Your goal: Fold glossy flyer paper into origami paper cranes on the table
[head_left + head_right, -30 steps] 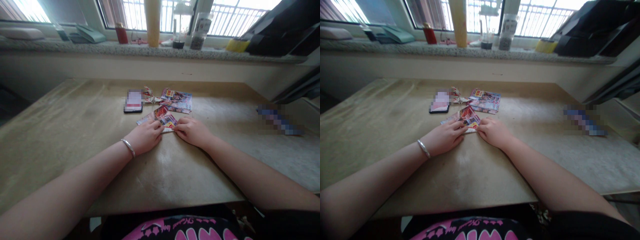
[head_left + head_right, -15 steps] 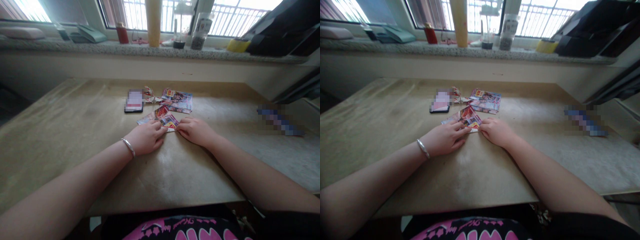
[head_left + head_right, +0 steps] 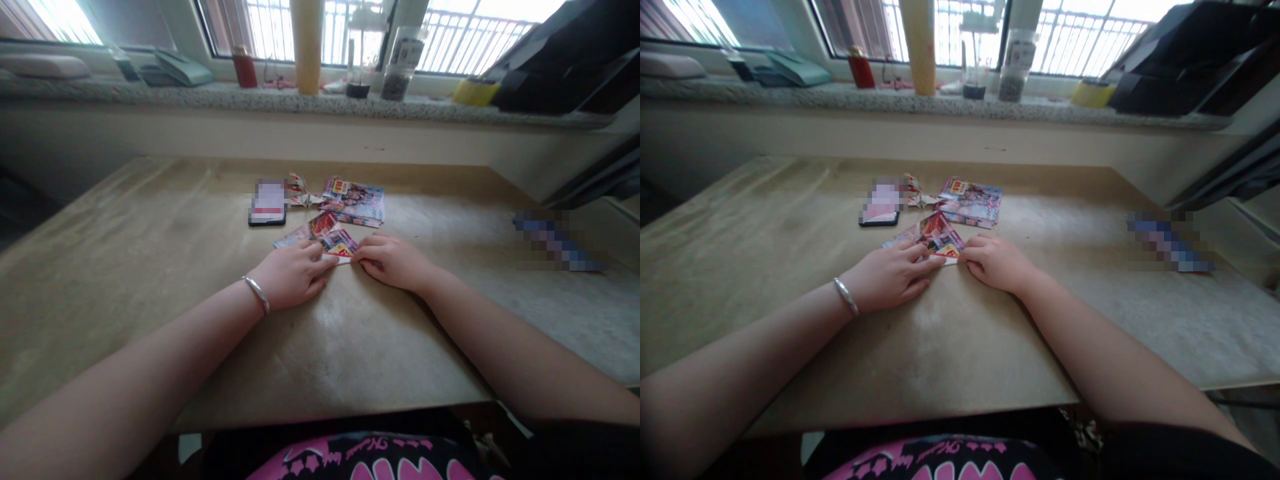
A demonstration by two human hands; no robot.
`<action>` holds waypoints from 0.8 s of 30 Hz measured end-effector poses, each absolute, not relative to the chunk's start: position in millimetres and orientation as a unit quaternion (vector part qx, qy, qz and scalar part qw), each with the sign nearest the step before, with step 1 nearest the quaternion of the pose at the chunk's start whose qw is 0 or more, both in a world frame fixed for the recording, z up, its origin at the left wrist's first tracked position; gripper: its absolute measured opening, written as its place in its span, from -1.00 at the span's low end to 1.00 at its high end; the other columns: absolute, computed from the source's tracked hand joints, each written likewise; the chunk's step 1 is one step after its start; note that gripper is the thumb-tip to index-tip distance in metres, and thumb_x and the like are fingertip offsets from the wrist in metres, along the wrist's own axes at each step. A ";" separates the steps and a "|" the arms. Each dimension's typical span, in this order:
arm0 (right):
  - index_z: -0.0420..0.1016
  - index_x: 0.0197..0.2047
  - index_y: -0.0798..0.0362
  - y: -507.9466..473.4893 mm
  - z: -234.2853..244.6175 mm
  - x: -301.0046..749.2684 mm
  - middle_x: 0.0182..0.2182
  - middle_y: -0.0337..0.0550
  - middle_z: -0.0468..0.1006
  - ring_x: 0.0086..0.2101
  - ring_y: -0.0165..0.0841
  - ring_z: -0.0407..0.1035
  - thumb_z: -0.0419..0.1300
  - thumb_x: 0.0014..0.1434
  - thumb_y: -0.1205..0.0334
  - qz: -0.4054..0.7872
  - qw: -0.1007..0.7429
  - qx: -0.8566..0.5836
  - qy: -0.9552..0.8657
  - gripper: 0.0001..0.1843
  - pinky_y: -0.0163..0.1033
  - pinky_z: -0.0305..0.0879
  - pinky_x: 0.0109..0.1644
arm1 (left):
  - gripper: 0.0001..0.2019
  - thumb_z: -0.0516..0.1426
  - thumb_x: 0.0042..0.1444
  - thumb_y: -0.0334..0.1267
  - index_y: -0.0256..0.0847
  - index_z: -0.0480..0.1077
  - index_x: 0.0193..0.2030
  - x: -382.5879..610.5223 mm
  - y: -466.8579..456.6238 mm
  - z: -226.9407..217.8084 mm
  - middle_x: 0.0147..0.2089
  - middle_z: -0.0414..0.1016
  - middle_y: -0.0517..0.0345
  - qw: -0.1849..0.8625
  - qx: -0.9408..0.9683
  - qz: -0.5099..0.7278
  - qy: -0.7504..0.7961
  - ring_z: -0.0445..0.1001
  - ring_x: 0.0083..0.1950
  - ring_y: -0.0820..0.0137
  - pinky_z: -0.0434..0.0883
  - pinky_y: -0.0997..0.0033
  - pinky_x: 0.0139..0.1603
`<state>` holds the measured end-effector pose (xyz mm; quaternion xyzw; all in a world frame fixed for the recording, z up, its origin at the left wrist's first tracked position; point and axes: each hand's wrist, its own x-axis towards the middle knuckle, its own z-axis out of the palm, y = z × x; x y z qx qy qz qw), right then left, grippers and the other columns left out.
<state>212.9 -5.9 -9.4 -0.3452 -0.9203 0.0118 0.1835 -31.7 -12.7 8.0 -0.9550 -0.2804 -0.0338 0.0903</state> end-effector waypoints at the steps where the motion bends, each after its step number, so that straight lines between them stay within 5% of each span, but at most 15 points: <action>1: 0.56 -0.21 0.02 -6.4 -9.5 211.9 -0.24 -0.11 0.55 -0.23 -0.33 0.36 0.07 0.15 0.40 0.014 0.188 -0.339 -0.922 -0.74 -0.24 0.28 -0.11 | -0.58 0.00 0.23 -0.13 -0.17 0.28 0.20 -31.6 -12.8 8.2 -0.07 0.38 -0.08 0.090 -0.955 -0.030 -0.281 0.35 -0.03 0.16 0.37 0.17 0.01; 24: 0.60 -0.22 -0.06 -7.4 -3.2 209.4 -0.20 -0.16 0.55 -0.24 -0.36 0.40 0.06 0.16 0.34 -0.007 0.161 -0.349 -0.923 -0.72 -0.27 0.26 -0.17 | -0.58 0.02 0.22 -0.12 -0.16 0.29 0.18 -32.7 -12.2 7.7 -0.04 0.38 -0.09 0.089 -0.955 -0.036 -0.282 0.34 0.01 0.15 0.35 0.17 0.02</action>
